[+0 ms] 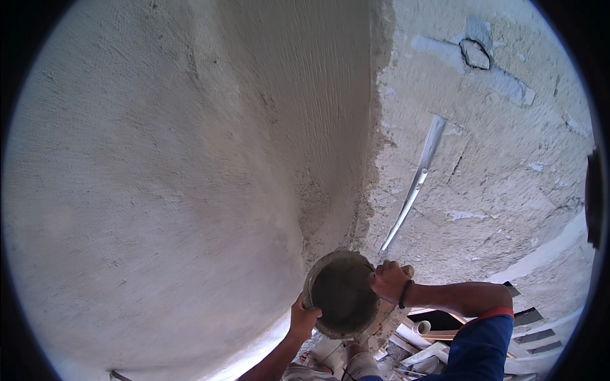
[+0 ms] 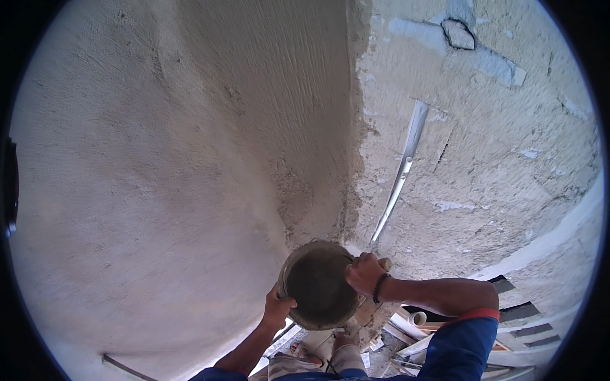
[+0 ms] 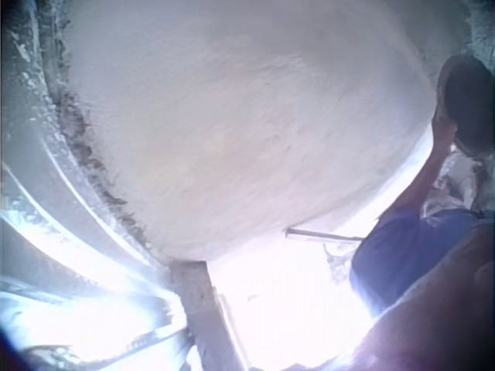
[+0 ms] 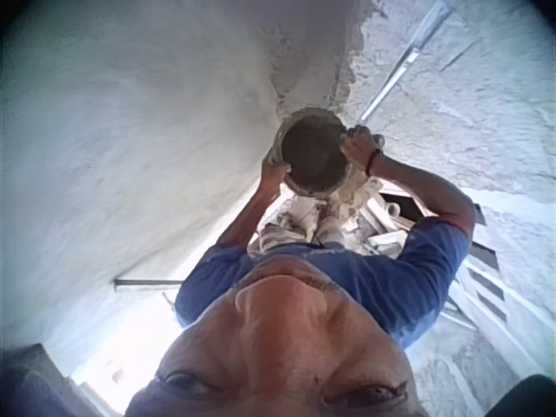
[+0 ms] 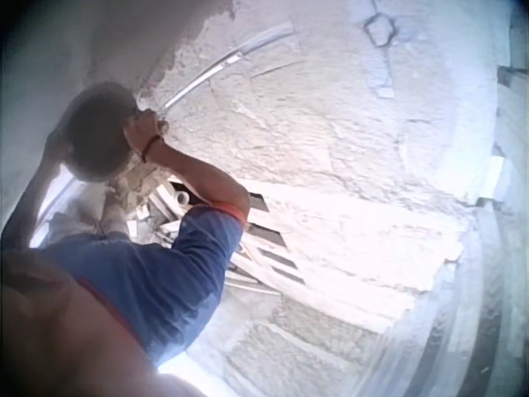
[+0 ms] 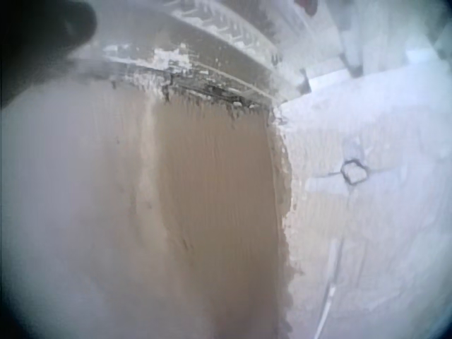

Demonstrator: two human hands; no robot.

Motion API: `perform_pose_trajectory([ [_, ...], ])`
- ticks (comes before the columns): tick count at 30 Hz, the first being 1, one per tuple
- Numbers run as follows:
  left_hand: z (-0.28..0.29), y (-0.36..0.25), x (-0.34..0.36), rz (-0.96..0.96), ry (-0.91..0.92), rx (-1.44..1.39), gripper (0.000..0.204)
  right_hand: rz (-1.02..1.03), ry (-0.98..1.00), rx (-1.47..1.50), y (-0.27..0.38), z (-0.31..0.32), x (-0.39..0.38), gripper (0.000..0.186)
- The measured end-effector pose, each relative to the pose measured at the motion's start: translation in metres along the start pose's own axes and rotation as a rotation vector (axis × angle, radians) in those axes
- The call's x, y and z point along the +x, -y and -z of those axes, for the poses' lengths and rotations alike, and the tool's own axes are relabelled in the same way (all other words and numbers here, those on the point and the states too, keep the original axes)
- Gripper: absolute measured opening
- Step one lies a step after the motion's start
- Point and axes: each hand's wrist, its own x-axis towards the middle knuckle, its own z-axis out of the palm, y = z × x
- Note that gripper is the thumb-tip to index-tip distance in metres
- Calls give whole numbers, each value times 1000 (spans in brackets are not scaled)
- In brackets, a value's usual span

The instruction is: The person applies wet plaster to a concrete wall using a trowel, taking the material from a bucket held by hand and spreading it over the rough surface while standing on a wooden scaffold.

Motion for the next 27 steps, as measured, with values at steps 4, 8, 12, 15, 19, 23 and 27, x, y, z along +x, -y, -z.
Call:
perform_pose_trajectory([
  [4,-15,-30,-7,-52,60,12,58,54,272,240,-6,-10,-11,21],
  [8,-23,-50,-9,-95,95,-6,60,-74,279,569,-5,14,-25,26],
  [12,-14,-79,-21,-86,34,-56,58,-117,109,565,-26,30,-29,38],
  [15,-19,-103,-29,-73,52,-89,58,-113,-16,660,-47,38,-31,40],
  [19,-18,-120,-37,-95,67,-164,60,-124,138,537,-74,98,-25,43],
  [23,-20,-129,-36,-101,41,-208,60,-106,92,579,-100,150,-19,42],
  [27,-12,-133,-40,-106,7,-193,62,12,59,603,-128,218,-5,38],
])
